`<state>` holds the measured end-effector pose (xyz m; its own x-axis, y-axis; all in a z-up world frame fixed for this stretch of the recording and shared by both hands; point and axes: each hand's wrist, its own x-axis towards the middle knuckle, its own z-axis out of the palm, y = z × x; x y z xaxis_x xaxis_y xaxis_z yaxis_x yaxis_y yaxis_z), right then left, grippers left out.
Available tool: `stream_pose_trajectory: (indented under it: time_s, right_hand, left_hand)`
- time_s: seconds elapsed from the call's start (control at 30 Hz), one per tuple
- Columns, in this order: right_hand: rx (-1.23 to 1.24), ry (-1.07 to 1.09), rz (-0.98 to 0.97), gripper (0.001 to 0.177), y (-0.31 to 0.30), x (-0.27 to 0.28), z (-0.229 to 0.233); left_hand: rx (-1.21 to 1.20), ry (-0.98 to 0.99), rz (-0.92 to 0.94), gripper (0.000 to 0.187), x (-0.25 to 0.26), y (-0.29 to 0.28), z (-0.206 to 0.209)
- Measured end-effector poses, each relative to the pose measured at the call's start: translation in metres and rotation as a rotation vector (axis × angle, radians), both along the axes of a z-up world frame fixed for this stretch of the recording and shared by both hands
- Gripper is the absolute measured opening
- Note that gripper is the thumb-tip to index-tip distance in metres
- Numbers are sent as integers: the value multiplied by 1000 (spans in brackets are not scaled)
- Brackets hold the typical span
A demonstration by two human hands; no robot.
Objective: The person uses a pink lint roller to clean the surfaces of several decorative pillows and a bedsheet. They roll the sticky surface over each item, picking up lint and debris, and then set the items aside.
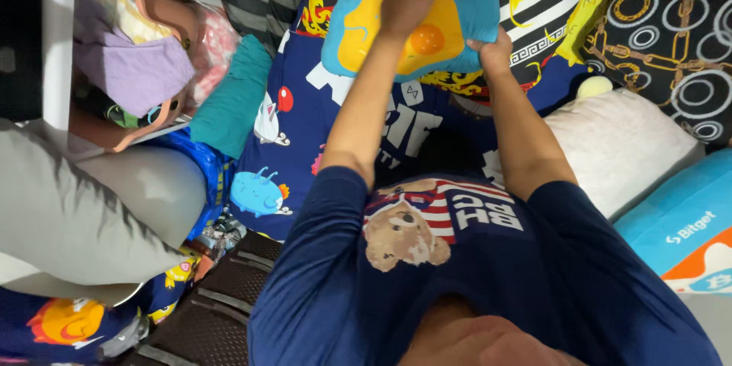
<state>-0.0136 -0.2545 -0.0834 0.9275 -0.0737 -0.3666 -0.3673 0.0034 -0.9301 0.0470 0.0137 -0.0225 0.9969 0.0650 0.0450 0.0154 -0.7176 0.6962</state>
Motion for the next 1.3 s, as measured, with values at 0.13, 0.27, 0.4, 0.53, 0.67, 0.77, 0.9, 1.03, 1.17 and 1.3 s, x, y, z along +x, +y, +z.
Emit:
stream_pose_trajectory:
  time_s: [0.13,0.27,0.4,0.53,0.67,0.77,0.9,1.03,1.17,1.3]
  right_hand:
    - [-45,-64,-1,59,-5,-11,-12]
    - [-433,48,302,77,-4,31,-3]
    - [-808,-694,441,142,16,86,15]
    - [-262,-350,427,105,64,106,39]
    - [-54,-121,473,57,80,79,72]
    - [-121,-177,492,47,73,53,93]
    - [78,-78,396,48,56,43,102]
    - [131,-7,298,49,53,39,97]
    - [153,-3,328,51,61,40,98]
    - [136,8,316,53,53,37,102]
  left_hand:
    - [-286,92,26,48,-54,57,6]
    - [-234,424,319,52,-157,133,-4]
    - [-191,324,314,44,-209,143,-39]
    - [-1,156,200,32,-192,135,-23]
    - [-682,45,315,16,-132,127,29]
    - [-279,-241,-27,34,-60,102,43]
    - [-562,246,-43,44,-63,110,18]
    - [-167,417,141,55,-204,189,-17]
    - [-966,202,466,32,-226,201,-26]
    - [-640,92,279,23,-112,117,-12]
